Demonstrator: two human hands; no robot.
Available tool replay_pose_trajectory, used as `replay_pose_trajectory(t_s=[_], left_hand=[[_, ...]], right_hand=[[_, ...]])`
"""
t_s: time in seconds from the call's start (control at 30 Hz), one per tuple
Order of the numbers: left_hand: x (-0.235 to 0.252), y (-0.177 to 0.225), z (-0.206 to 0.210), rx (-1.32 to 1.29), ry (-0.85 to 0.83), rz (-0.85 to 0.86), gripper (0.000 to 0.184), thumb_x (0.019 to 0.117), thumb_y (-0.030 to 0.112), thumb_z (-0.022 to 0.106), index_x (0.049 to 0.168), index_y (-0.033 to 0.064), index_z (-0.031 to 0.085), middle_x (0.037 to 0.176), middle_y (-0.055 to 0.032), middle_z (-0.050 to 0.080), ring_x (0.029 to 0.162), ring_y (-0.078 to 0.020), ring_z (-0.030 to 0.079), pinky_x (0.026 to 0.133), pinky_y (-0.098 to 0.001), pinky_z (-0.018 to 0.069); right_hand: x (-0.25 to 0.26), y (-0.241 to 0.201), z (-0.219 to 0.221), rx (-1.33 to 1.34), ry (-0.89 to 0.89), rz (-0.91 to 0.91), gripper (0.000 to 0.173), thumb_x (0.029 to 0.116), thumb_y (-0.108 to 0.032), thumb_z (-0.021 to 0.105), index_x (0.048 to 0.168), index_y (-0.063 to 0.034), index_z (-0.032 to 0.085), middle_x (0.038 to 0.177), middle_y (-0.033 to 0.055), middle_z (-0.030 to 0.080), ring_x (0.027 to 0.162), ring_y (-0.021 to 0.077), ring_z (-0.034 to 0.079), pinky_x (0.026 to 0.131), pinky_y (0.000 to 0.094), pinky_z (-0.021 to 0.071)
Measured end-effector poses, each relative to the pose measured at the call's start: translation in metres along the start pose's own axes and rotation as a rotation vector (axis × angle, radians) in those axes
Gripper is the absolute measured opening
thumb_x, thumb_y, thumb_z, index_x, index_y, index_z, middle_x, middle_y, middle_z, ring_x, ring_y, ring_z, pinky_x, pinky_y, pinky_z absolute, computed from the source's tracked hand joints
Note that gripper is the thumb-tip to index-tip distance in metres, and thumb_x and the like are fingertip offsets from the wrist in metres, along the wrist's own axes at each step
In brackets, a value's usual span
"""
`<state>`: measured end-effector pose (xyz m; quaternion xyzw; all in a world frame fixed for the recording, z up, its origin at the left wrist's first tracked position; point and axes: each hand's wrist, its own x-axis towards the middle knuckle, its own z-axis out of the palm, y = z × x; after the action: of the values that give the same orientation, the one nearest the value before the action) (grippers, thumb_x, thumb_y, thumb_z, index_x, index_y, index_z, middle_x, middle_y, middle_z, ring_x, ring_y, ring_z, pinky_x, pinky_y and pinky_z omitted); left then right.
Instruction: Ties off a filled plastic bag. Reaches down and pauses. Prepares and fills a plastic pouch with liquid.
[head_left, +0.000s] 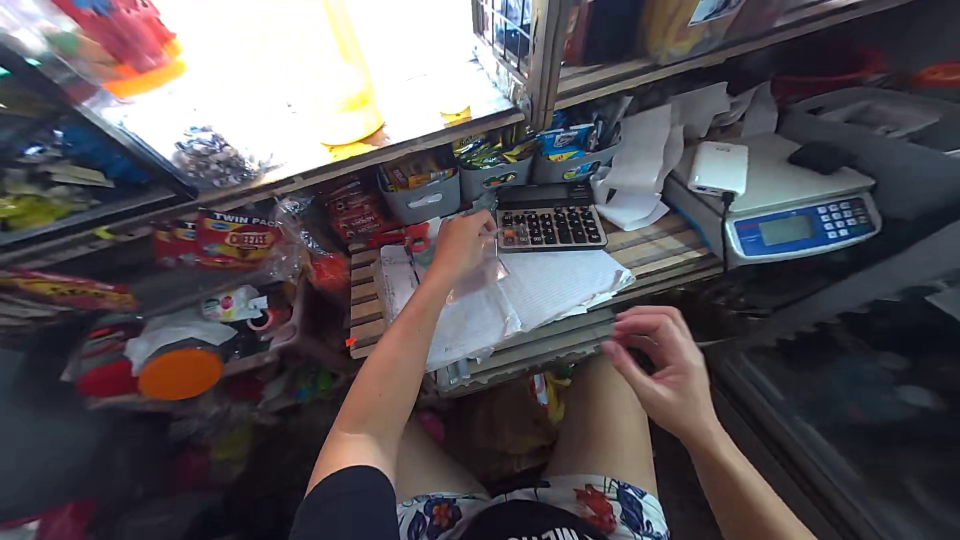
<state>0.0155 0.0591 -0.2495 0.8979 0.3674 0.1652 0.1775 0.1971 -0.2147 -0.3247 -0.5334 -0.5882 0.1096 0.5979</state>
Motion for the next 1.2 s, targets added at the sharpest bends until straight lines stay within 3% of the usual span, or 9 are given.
replay_pose_trajectory(t_s=[0.1, 0.2, 0.33, 0.53, 0.67, 0.73, 0.8, 1.0, 1.2], left_hand=[[-0.012, -0.002, -0.007, -0.172, 0.111, 0.016, 0.016, 0.1011, 0.008, 0.061, 0.112, -0.0006, 0.068, 0.1, -0.0163, 0.073, 0.096, -0.0304, 0.071, 0.092, -0.0532, 0.0542], [-0.031, 0.001, -0.011, -0.416, 0.256, 0.038, 0.015, 0.0975, 0.011, 0.067, 0.109, 0.003, 0.072, 0.13, -0.0163, 0.066, 0.13, -0.0279, 0.057, 0.112, -0.0486, 0.0424], [-0.078, 0.024, -0.01, -0.678, 0.387, 0.103, 0.009, 0.0925, 0.008, 0.072, 0.101, 0.0075, 0.076, 0.148, -0.0109, 0.054, 0.142, -0.0233, 0.044, 0.116, -0.0447, 0.0384], [-0.146, 0.028, 0.012, -0.576, 0.371, 0.262, 0.004, 0.0877, 0.023, 0.08, 0.089, 0.0256, 0.081, 0.157, -0.0054, 0.042, 0.148, -0.0255, 0.032, 0.12, -0.049, 0.0282], [-0.167, 0.023, 0.02, -0.536, 0.356, 0.28, 0.01, 0.0953, 0.03, 0.072, 0.091, 0.024, 0.08, 0.158, -0.0051, 0.042, 0.149, -0.0247, 0.03, 0.121, -0.049, 0.0249], [-0.17, 0.023, 0.021, -0.497, 0.349, 0.307, 0.013, 0.0965, 0.029, 0.071, 0.09, 0.0207, 0.079, 0.157, -0.005, 0.044, 0.15, -0.024, 0.029, 0.123, -0.0497, 0.0224], [-0.172, 0.023, 0.021, -0.44, 0.328, 0.329, 0.014, 0.0974, 0.027, 0.069, 0.091, 0.0197, 0.079, 0.158, -0.0051, 0.044, 0.152, -0.0258, 0.025, 0.124, -0.0519, 0.0186], [-0.169, 0.019, 0.022, -0.371, 0.375, 0.259, 0.013, 0.098, 0.024, 0.068, 0.093, 0.0214, 0.079, 0.159, -0.0046, 0.043, 0.152, -0.027, 0.027, 0.123, -0.0523, 0.0217], [-0.155, -0.004, 0.008, -0.406, 0.425, 0.201, 0.005, 0.0929, 0.019, 0.075, 0.092, 0.0177, 0.079, 0.157, -0.0088, 0.044, 0.147, -0.0285, 0.035, 0.119, -0.049, 0.0309]], right_hand=[[0.019, -0.016, 0.023, 0.204, -0.193, 0.208, 0.026, 0.0979, -0.02, 0.065, 0.116, -0.0011, 0.064, 0.114, 0.0067, 0.065, 0.097, 0.011, 0.068, 0.083, 0.0288, 0.0612], [0.048, -0.039, 0.053, 0.612, -0.339, 0.614, 0.032, 0.1095, -0.017, 0.037, 0.126, 0.0014, 0.058, 0.117, 0.0097, 0.069, 0.104, 0.0174, 0.07, 0.094, 0.0348, 0.0584], [0.079, -0.05, 0.094, 1.141, -0.372, 0.974, 0.075, 0.1101, -0.051, 0.007, 0.136, 0.0048, 0.05, 0.124, 0.0188, 0.069, 0.113, 0.0259, 0.07, 0.1, 0.0376, 0.0556], [0.112, -0.063, 0.111, 1.05, -0.001, 0.91, 0.03, 0.1106, -0.023, 0.044, 0.125, -0.0053, 0.063, 0.101, 0.005, 0.072, 0.083, 0.0115, 0.071, 0.076, 0.0257, 0.0603], [0.111, -0.069, 0.101, 0.944, -0.181, 0.813, 0.035, 0.1112, -0.036, 0.041, 0.123, -0.0102, 0.062, 0.109, 0.0037, 0.073, 0.092, 0.0136, 0.073, 0.082, 0.03, 0.0607], [0.103, -0.071, 0.102, 0.866, -0.234, 0.73, 0.023, 0.107, -0.017, 0.053, 0.127, -0.0098, 0.06, 0.112, 0.0055, 0.073, 0.094, 0.0147, 0.072, 0.085, 0.0312, 0.0605], [0.098, -0.074, 0.105, 0.777, -0.214, 0.649, 0.045, 0.0953, 0.004, 0.065, 0.137, -0.007, 0.052, 0.112, 0.0076, 0.071, 0.096, 0.0167, 0.072, 0.086, 0.0331, 0.061], [0.112, -0.067, 0.108, 0.731, -0.037, 0.609, 0.02, 0.104, -0.001, 0.053, 0.12, -0.0058, 0.064, 0.101, 0.003, 0.072, 0.084, 0.0092, 0.068, 0.079, 0.026, 0.0575], [0.151, -0.034, 0.108, 0.706, 0.09, 0.633, 0.029, 0.0996, 0.004, 0.059, 0.127, -0.0056, 0.058, 0.108, 0.0054, 0.069, 0.087, 0.0122, 0.07, 0.083, 0.0289, 0.059]])
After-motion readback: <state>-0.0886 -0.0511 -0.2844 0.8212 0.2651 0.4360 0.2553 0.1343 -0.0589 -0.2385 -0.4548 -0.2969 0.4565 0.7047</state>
